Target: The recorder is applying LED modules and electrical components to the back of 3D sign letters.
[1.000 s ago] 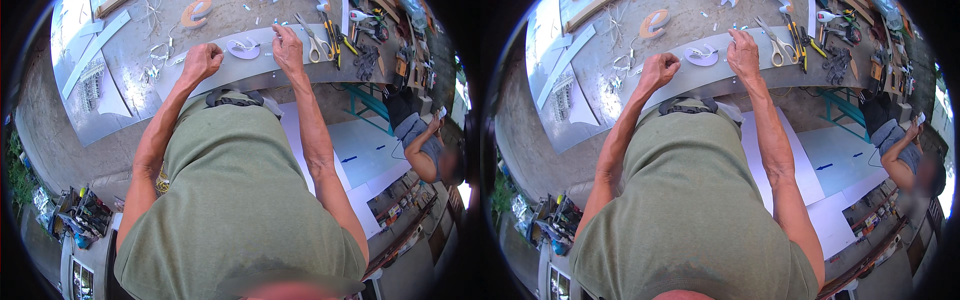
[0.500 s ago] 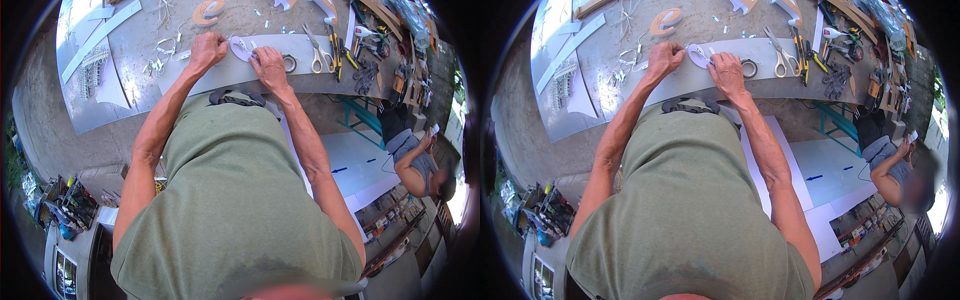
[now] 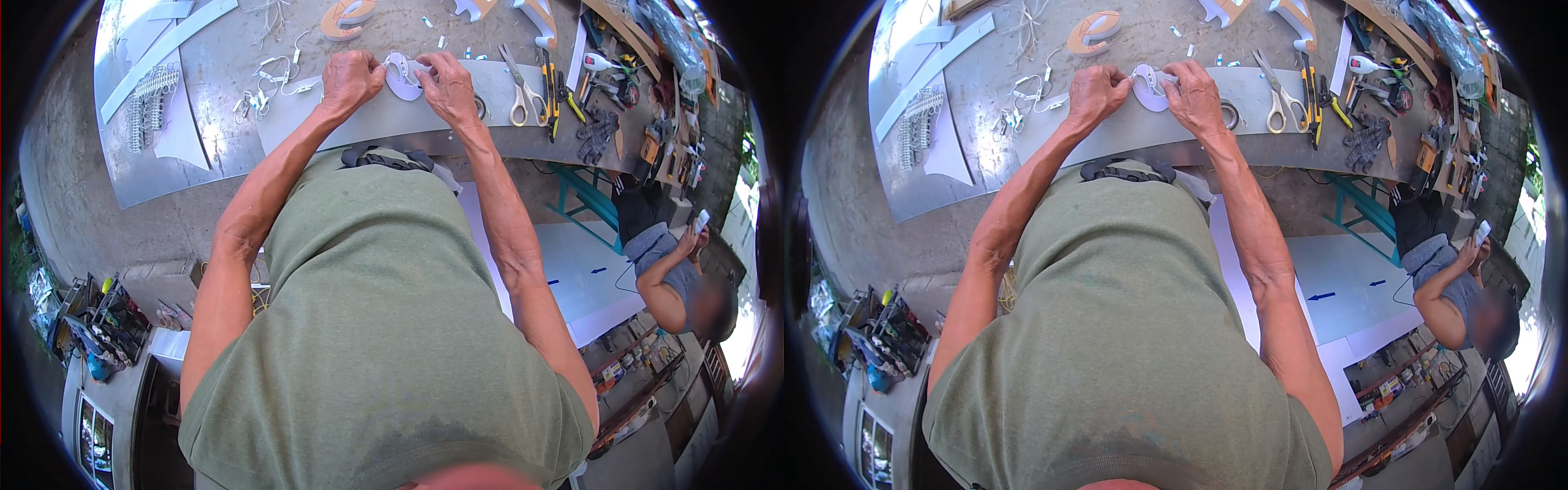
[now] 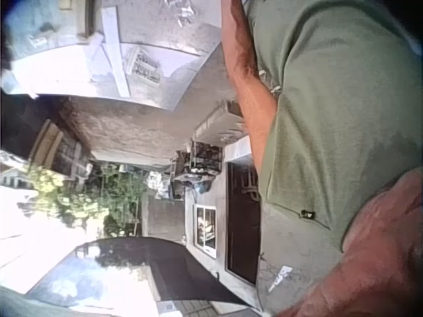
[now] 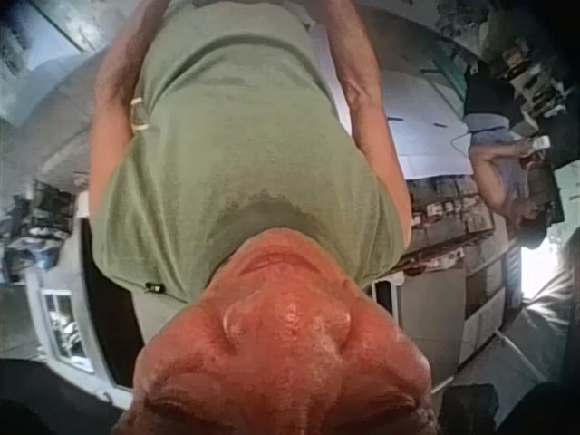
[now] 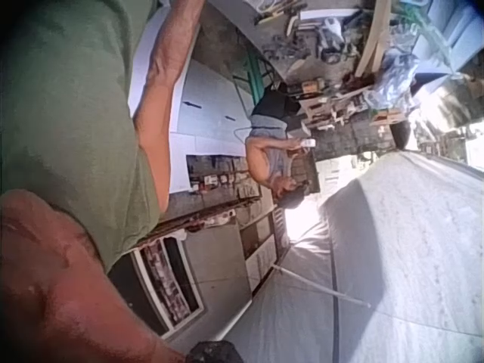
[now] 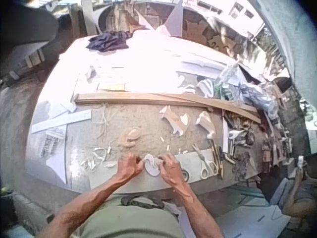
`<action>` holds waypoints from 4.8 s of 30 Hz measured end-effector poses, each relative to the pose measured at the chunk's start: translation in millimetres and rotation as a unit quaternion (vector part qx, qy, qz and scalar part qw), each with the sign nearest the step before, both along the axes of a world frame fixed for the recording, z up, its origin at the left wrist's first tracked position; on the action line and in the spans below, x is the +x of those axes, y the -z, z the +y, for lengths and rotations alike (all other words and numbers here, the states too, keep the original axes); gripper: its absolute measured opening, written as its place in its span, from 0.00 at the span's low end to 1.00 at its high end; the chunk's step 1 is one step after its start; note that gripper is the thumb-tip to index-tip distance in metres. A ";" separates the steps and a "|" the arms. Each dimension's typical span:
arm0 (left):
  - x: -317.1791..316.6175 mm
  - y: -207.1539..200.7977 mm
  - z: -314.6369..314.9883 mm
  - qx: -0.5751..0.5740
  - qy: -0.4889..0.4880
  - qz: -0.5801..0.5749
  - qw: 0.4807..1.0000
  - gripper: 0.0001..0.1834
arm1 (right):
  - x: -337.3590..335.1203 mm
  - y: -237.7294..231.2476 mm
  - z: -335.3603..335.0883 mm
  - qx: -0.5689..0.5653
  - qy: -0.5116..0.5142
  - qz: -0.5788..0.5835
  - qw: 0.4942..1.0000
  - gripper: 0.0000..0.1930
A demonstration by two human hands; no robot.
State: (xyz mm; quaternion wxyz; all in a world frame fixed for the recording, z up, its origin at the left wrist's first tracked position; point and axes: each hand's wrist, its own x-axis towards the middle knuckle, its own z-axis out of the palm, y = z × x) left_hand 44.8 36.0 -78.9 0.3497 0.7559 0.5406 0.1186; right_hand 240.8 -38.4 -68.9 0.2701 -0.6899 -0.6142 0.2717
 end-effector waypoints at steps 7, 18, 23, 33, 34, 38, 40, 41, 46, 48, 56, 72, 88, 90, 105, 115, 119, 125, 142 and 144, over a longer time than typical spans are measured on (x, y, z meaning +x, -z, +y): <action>-2.7 5.7 3.9 -0.046 -0.051 -0.021 0.997 0.15 | -7.4 -10.3 13.9 -0.026 -0.131 -0.059 0.989 0.34; -8.1 1.3 -5.9 -0.002 -0.065 0.001 0.998 0.14 | -39.3 -5.3 -5.0 0.010 -0.034 -0.025 0.999 0.30; -22.7 -4.6 -6.1 0.100 0.005 0.021 0.995 0.13 | -34.5 -0.7 -11.3 0.006 -0.046 0.006 0.999 0.27; -22.8 -2.6 -4.6 -0.036 -0.053 -0.026 0.998 0.15 | -24.4 -10.7 3.9 -0.053 -0.113 -0.034 0.992 0.30; -23.0 -2.7 -3.6 -0.060 -0.054 -0.020 0.997 0.17 | -22.7 -9.5 5.8 -0.053 -0.113 -0.034 0.992 0.30; -24.1 0.5 -0.5 -0.073 -0.060 -0.010 0.995 0.18 | -19.7 -20.6 16.4 -0.070 -0.161 -0.045 0.984 0.33; -25.5 2.6 0.9 -0.042 -0.054 -0.018 0.997 0.17 | -20.0 -24.8 19.0 -0.065 -0.179 -0.074 0.979 0.33; -26.0 3.3 3.2 -0.042 -0.053 -0.018 0.998 0.17 | -20.1 -23.1 19.2 -0.067 -0.177 -0.077 0.979 0.33; -26.4 4.0 9.2 -0.007 -0.027 -0.006 1.000 0.16 | -32.2 -12.3 7.8 -0.044 -0.163 -0.121 0.978 0.33; -27.9 5.2 5.2 -0.004 -0.026 -0.015 1.000 0.15 | -41.8 -10.7 -1.2 -0.031 -0.132 -0.101 0.986 0.34; -28.9 -1.6 -15.5 0.019 -0.018 -0.068 0.997 0.12 | -46.2 -6.6 -16.3 -0.041 -0.067 0.003 0.997 0.34; -19.2 0.9 -26.4 0.141 0.010 -0.075 0.987 0.08 | -26.3 15.2 9.6 0.045 -0.111 -0.012 0.993 0.11; -24.7 1.5 -25.3 0.103 0.049 -0.103 0.988 0.20 | -13.8 14.0 8.3 0.014 -0.124 0.039 0.991 0.07; -25.4 2.6 -25.5 0.094 0.048 -0.099 0.989 0.19 | -15.9 11.6 6.9 0.012 -0.100 0.061 0.993 0.06; -23.4 3.7 -23.4 0.095 0.047 -0.096 0.990 0.12 | -18.4 11.0 4.8 0.002 -0.061 0.073 0.995 0.06; -22.2 2.9 -23.9 0.091 0.050 -0.081 0.991 0.13 | -17.1 12.1 3.8 0.001 -0.060 0.088 0.994 0.06; -21.6 4.7 -24.3 0.089 0.048 -0.090 0.991 0.13 | -17.0 11.6 4.1 -0.004 -0.059 0.096 0.994 0.06; -21.9 7.1 -20.8 0.065 0.062 -0.073 0.993 0.14 | -15.4 13.1 5.6 0.000 -0.065 0.088 0.994 0.06; -19.5 9.6 -19.8 0.100 0.054 -0.099 0.989 0.11 | -14.3 12.0 3.5 -0.002 -0.077 0.089 0.993 0.05; -19.7 9.1 -19.5 0.105 0.060 -0.090 0.989 0.11 | -15.1 11.6 2.5 -0.013 -0.069 0.085 0.994 0.05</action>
